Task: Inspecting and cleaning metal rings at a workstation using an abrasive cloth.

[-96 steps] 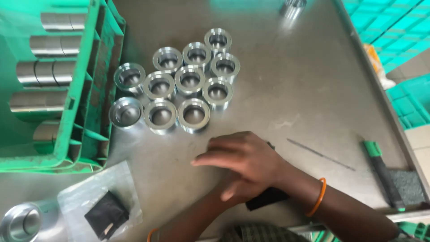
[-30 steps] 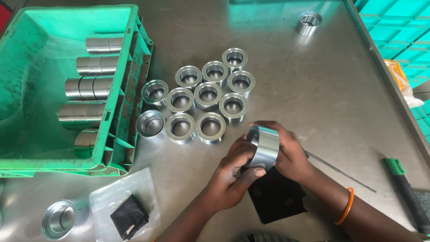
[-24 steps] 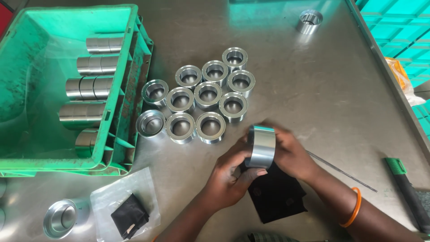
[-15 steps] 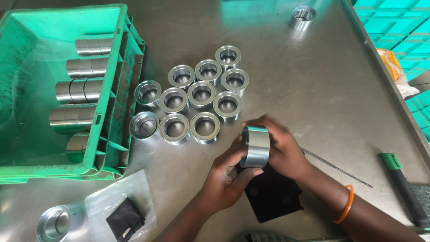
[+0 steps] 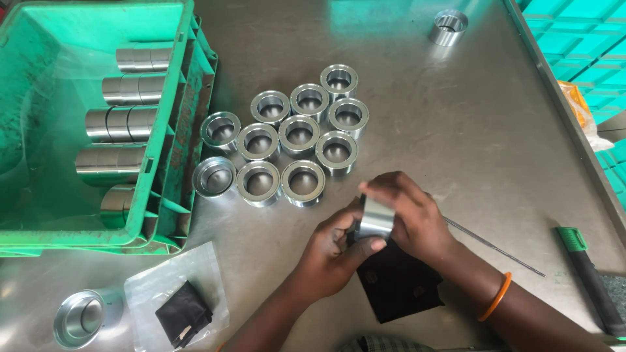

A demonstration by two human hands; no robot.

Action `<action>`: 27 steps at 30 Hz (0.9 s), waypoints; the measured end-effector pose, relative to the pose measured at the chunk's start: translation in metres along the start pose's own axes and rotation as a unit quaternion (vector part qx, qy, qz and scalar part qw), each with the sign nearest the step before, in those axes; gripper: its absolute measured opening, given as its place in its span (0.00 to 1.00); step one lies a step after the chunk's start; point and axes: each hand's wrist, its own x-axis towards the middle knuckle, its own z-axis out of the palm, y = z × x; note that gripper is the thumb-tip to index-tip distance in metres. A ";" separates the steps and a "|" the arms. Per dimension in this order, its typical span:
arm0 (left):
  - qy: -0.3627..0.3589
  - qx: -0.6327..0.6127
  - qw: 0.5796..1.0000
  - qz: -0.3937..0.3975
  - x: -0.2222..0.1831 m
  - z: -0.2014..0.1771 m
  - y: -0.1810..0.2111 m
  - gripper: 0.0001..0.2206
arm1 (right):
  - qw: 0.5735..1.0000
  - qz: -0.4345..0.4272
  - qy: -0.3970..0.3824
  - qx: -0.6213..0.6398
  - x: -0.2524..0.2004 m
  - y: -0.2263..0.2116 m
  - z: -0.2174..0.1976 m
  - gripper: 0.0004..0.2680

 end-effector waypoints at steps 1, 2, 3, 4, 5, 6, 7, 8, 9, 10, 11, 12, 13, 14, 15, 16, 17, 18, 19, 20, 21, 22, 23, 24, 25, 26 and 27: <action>0.001 0.000 1.000 0.001 0.002 -0.005 -0.005 0.12 | 1.000 -0.002 -0.001 0.000 0.003 -0.001 0.000 0.22; 0.031 -0.023 0.999 -0.024 0.003 -0.010 -0.011 0.11 | 0.998 -0.029 0.013 -0.062 0.005 -0.003 0.001 0.20; 0.062 -0.047 0.996 -0.050 0.004 -0.013 -0.016 0.11 | 0.991 -0.055 0.026 -0.122 0.007 -0.004 0.001 0.19; 0.065 -0.047 0.996 -0.050 0.005 -0.019 -0.018 0.11 | 0.991 -0.056 0.023 -0.121 0.010 -0.011 0.001 0.19; 0.119 -0.134 0.981 -0.080 0.008 -0.025 -0.019 0.11 | 0.983 0.132 -0.042 0.123 0.014 -0.018 0.002 0.20; 0.172 -0.219 0.954 -0.108 0.010 -0.031 -0.021 0.14 | 0.877 0.309 -0.102 0.354 0.018 -0.024 0.002 0.22; 0.174 -0.219 0.954 -0.108 0.010 -0.034 -0.024 0.14 | 0.876 0.309 -0.105 0.354 0.014 -0.026 0.004 0.22; 0.191 -0.301 0.927 -0.116 0.010 -0.037 -0.027 0.15 | 0.864 0.319 -0.115 0.371 0.011 -0.029 0.006 0.24; 0.207 -0.381 0.893 -0.123 0.009 -0.041 -0.029 0.17 | 0.852 0.329 -0.127 0.387 0.009 -0.031 0.008 0.27; 0.209 -0.381 0.892 -0.121 0.008 -0.040 -0.028 0.17 | 0.852 0.329 -0.129 0.387 0.006 -0.031 0.010 0.27; 0.200 -0.380 0.896 -0.111 0.008 -0.039 -0.027 0.17 | 0.859 0.294 -0.116 0.402 0.004 -0.031 0.012 0.27; 0.192 -0.380 0.899 -0.102 0.008 -0.039 -0.026 0.17 | 0.866 0.259 -0.102 0.416 0.002 -0.030 0.014 0.28; 0.192 -0.381 0.899 -0.101 0.008 -0.036 -0.023 0.17 | 0.866 0.259 -0.103 0.415 0.001 -0.029 0.015 0.28; 0.194 -0.353 0.910 -0.099 0.008 -0.033 -0.021 0.16 | 0.867 0.262 -0.072 0.417 0.000 -0.028 0.016 0.26; 0.197 -0.324 0.920 -0.096 0.009 -0.030 -0.018 0.16 | 0.868 0.263 -0.041 0.420 0.000 -0.026 0.018 0.25; 0.196 -0.324 0.920 -0.095 0.009 -0.028 -0.021 0.16 | 0.868 0.262 -0.041 0.419 0.000 -0.025 0.018 0.25; 0.184 -0.281 0.938 -0.088 0.010 -0.025 -0.024 0.15 | 0.859 0.272 -0.021 0.434 -0.001 -0.024 0.019 0.23; 0.172 -0.236 0.953 -0.081 0.010 -0.023 -0.027 0.15 | 0.848 0.281 -0.001 0.449 -0.001 -0.023 0.020 0.22; 0.172 -0.237 0.953 -0.080 0.008 -0.021 -0.029 0.15 | 0.849 0.281 -0.002 0.448 -0.003 -0.019 0.021 0.22; 0.140 -0.181 0.971 -0.062 0.006 -0.019 -0.032 0.16 | 0.849 0.295 -0.003 0.439 -0.005 -0.014 0.022 0.22; 0.108 -0.125 0.985 -0.044 0.003 -0.018 -0.035 0.16 | 0.848 0.309 -0.004 0.431 -0.007 -0.009 0.023 0.22; 0.109 -0.126 0.985 -0.043 0.004 -0.017 -0.034 0.16 | 0.848 0.309 -0.005 0.430 -0.007 -0.009 0.024 0.22; 0.098 -0.094 0.990 -0.039 0.004 -0.017 -0.033 0.17 | 0.863 0.301 -0.008 0.407 -0.008 -0.008 0.026 0.21; 0.087 -0.062 0.994 -0.036 0.004 -0.017 -0.032 0.18 | 0.876 0.291 -0.012 0.384 -0.009 -0.007 0.027 0.21; 0.088 -0.062 0.994 -0.036 0.008 -0.016 -0.027 0.18 | 0.876 0.292 -0.013 0.384 -0.002 -0.017 0.024 0.21; 0.132 -0.096 0.983 -0.082 0.011 -0.016 -0.022 0.18 | 0.891 0.317 -0.046 0.322 0.004 -0.027 0.021 0.24; 0.176 -0.129 0.968 -0.128 0.015 -0.015 -0.016 0.18 | 0.900 0.341 -0.080 0.259 0.011 -0.037 0.018 0.29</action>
